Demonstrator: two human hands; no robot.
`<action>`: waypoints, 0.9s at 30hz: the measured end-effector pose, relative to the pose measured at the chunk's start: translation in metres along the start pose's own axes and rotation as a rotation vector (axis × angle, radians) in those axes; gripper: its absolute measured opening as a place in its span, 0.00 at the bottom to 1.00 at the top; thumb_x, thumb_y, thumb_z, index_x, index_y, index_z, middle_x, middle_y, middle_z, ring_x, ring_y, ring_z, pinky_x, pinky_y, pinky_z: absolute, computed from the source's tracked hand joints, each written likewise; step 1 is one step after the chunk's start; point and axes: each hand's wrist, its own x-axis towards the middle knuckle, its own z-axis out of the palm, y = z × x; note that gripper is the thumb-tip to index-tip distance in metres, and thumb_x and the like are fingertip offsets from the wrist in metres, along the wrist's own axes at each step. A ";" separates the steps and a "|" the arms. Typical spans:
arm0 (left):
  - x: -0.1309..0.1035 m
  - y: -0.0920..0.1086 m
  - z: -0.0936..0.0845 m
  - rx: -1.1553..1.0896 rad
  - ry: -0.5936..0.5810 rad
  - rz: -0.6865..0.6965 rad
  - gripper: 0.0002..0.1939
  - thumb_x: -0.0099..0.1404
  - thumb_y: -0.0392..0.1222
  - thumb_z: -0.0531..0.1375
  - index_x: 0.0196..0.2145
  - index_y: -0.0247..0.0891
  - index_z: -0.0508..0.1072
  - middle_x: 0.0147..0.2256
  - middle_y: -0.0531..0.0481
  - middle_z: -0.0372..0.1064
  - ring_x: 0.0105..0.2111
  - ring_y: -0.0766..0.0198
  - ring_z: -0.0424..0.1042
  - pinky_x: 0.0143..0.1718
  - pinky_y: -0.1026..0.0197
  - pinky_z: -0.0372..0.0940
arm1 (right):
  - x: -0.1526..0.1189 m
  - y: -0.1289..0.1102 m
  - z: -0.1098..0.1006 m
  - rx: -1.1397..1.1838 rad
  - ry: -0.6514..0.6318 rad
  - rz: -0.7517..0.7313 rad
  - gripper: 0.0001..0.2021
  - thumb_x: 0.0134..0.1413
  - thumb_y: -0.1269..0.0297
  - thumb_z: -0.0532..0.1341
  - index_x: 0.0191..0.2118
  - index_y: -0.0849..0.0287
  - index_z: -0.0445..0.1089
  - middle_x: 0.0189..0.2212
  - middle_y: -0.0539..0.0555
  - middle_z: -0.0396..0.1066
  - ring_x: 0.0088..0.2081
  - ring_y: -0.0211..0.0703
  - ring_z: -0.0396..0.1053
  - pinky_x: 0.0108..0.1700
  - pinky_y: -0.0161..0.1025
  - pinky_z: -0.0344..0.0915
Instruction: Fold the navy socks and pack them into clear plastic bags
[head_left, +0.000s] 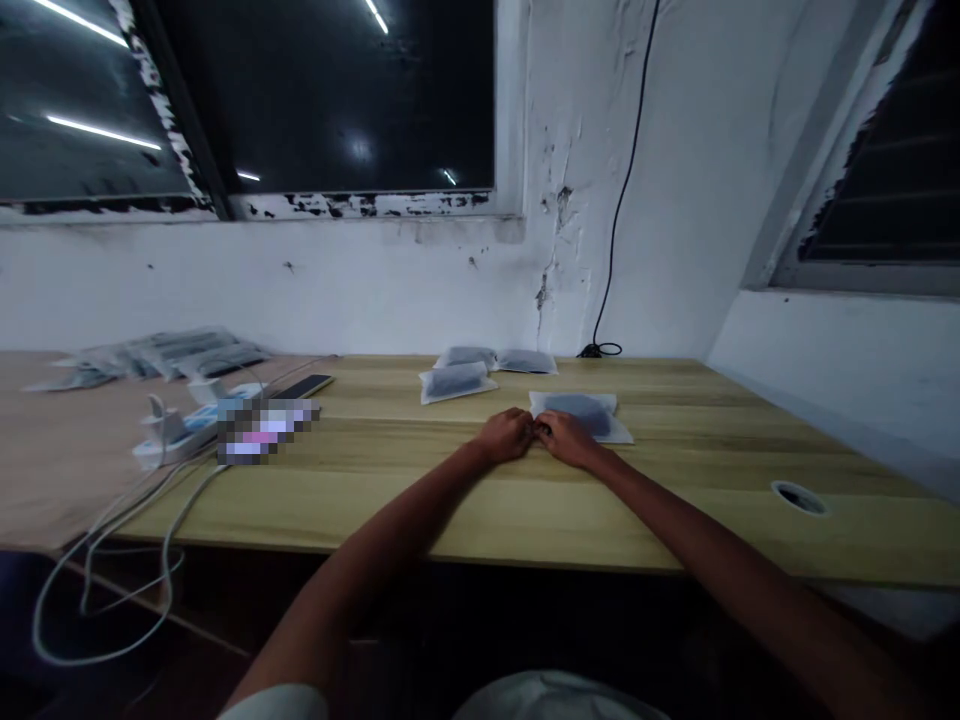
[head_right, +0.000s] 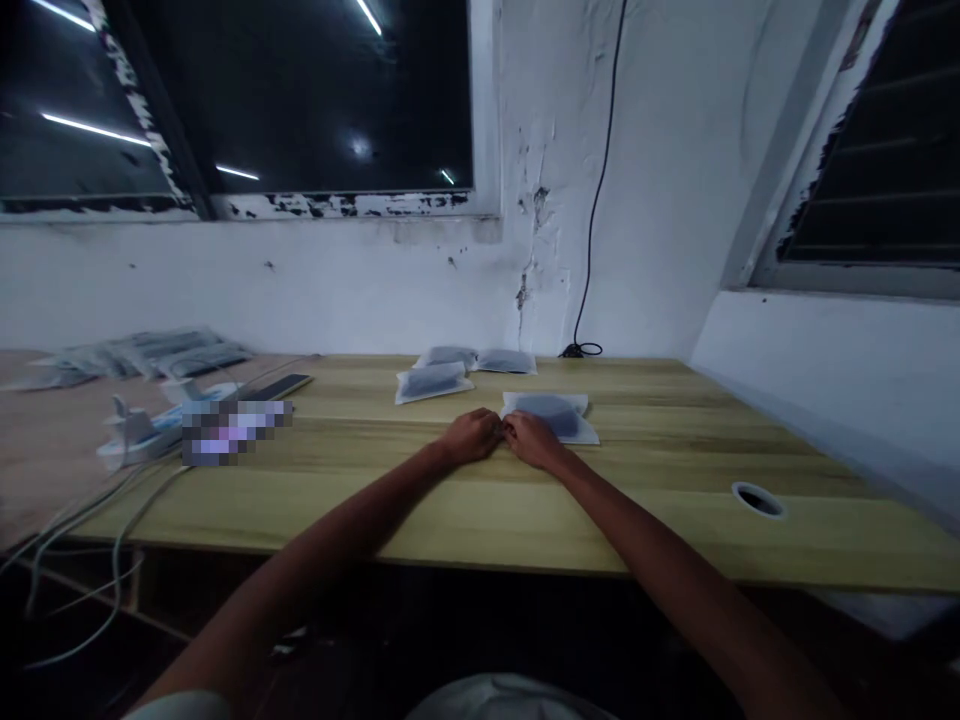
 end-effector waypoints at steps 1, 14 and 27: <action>0.002 0.003 0.001 0.007 -0.009 -0.007 0.11 0.67 0.44 0.56 0.43 0.37 0.72 0.40 0.41 0.74 0.41 0.57 0.73 0.42 0.59 0.67 | 0.001 -0.002 0.001 0.072 0.010 -0.004 0.07 0.59 0.71 0.57 0.37 0.60 0.73 0.37 0.57 0.75 0.39 0.45 0.70 0.42 0.38 0.62; -0.004 0.008 -0.018 0.087 -0.123 0.073 0.16 0.67 0.46 0.56 0.49 0.37 0.69 0.41 0.41 0.73 0.38 0.57 0.74 0.39 0.60 0.66 | -0.001 -0.001 -0.010 0.246 0.022 -0.054 0.01 0.53 0.72 0.62 0.33 0.62 0.71 0.31 0.53 0.71 0.32 0.41 0.64 0.36 0.36 0.58; 0.005 0.007 -0.018 0.083 -0.156 0.040 0.15 0.66 0.35 0.53 0.50 0.36 0.67 0.42 0.41 0.75 0.37 0.58 0.74 0.39 0.60 0.66 | 0.007 -0.006 -0.008 0.188 0.034 -0.078 0.04 0.51 0.72 0.62 0.35 0.62 0.72 0.33 0.55 0.72 0.35 0.43 0.66 0.39 0.37 0.60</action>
